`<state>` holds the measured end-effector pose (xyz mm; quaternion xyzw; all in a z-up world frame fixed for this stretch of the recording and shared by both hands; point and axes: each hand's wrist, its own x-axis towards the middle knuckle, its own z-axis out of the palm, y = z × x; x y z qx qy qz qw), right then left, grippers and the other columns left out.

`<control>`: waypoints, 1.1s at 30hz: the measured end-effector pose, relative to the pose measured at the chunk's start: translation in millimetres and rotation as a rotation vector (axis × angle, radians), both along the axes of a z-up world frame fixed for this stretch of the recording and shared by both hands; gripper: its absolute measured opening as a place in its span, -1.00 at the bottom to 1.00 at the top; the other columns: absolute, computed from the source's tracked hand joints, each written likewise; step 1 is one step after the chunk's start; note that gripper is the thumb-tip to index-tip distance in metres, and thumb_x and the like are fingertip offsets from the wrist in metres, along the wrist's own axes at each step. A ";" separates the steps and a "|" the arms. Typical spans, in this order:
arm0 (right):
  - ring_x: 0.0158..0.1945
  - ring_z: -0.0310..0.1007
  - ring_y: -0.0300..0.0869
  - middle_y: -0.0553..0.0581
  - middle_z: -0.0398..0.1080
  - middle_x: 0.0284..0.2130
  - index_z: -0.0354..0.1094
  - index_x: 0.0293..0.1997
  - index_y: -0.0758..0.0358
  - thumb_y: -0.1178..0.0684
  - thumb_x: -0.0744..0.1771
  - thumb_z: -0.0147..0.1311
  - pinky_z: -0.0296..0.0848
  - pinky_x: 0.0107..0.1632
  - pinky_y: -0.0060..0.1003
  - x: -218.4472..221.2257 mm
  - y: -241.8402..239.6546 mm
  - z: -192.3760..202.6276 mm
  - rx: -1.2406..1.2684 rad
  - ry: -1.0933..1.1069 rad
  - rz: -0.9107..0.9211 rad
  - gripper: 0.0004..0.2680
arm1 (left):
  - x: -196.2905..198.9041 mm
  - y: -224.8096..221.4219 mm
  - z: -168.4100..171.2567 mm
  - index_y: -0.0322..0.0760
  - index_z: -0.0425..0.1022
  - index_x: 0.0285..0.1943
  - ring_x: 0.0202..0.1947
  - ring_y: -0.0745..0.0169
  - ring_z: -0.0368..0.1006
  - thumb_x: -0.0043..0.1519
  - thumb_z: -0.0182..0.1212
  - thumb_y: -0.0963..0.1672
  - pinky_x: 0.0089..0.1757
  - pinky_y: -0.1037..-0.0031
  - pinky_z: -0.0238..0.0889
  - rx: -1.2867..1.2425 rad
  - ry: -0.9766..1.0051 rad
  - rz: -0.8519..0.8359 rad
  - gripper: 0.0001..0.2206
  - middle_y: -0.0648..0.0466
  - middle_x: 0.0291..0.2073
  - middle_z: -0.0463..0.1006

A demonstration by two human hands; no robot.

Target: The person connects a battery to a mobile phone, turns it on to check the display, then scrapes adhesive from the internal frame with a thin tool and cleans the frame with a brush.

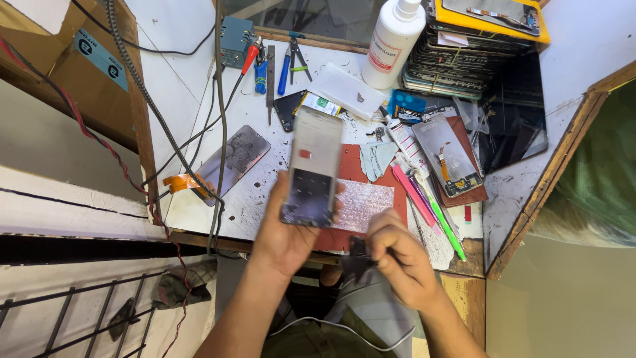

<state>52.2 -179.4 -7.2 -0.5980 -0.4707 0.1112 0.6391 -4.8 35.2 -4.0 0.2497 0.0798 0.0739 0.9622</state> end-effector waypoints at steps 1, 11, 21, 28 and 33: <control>-0.09 0.23 -0.14 0.06 0.27 -0.24 0.23 -0.21 0.20 0.05 0.42 0.01 0.26 0.06 -0.23 -0.9 -5.9 -1.5 0.008 0.010 -0.046 -0.90 | -1.5 4.8 -1.0 -0.47 0.33 0.33 -0.15 0.00 0.60 0.41 -0.06 0.13 -0.14 0.29 0.51 0.000 0.000 0.001 -0.40 -0.30 -0.02 0.58; -0.23 0.34 -0.23 0.11 0.38 -0.27 0.32 0.00 0.26 0.14 0.49 -0.03 0.32 -0.07 -0.33 66.5 -60.0 33.2 -0.206 0.003 -0.969 -0.94 | -14.4 25.8 -7.0 -0.56 0.28 0.38 -0.11 -0.04 0.59 0.39 -0.06 0.14 -0.11 0.26 0.52 0.097 0.035 0.021 -0.33 -0.37 0.02 0.55; 0.45 0.02 0.23 0.35 0.11 0.39 0.47 0.11 0.21 0.06 0.26 0.30 0.03 0.36 0.16 57.9 -20.6 46.2 -0.693 -0.823 -0.966 -0.69 | -23.2 31.9 -8.3 -0.53 0.29 0.37 -0.15 -0.04 0.60 0.38 -0.04 0.13 -0.16 0.31 0.52 0.090 0.117 0.038 -0.36 -0.37 0.01 0.57; 0.13 0.42 -0.01 0.16 0.43 0.00 0.34 0.39 0.23 0.20 0.36 0.16 0.23 0.25 -0.03 55.2 -14.3 -6.8 -0.900 -0.389 -0.966 -0.61 | -26.1 36.4 -10.2 -0.58 0.29 0.38 -0.15 -0.08 0.60 0.42 -0.06 0.10 -0.14 0.27 0.52 0.060 0.106 0.001 -0.38 -0.40 -0.01 0.57; -0.03 0.58 0.03 0.11 0.43 0.01 0.49 -0.02 0.24 0.30 0.39 0.18 0.52 0.12 -0.18 79.4 -63.1 11.5 -0.513 -0.665 -1.131 -0.88 | -26.2 39.5 -10.2 -0.50 0.30 0.37 -0.16 -0.06 0.61 0.39 -0.08 0.10 -0.16 0.28 0.52 0.108 0.165 0.044 -0.40 -0.38 -0.01 0.59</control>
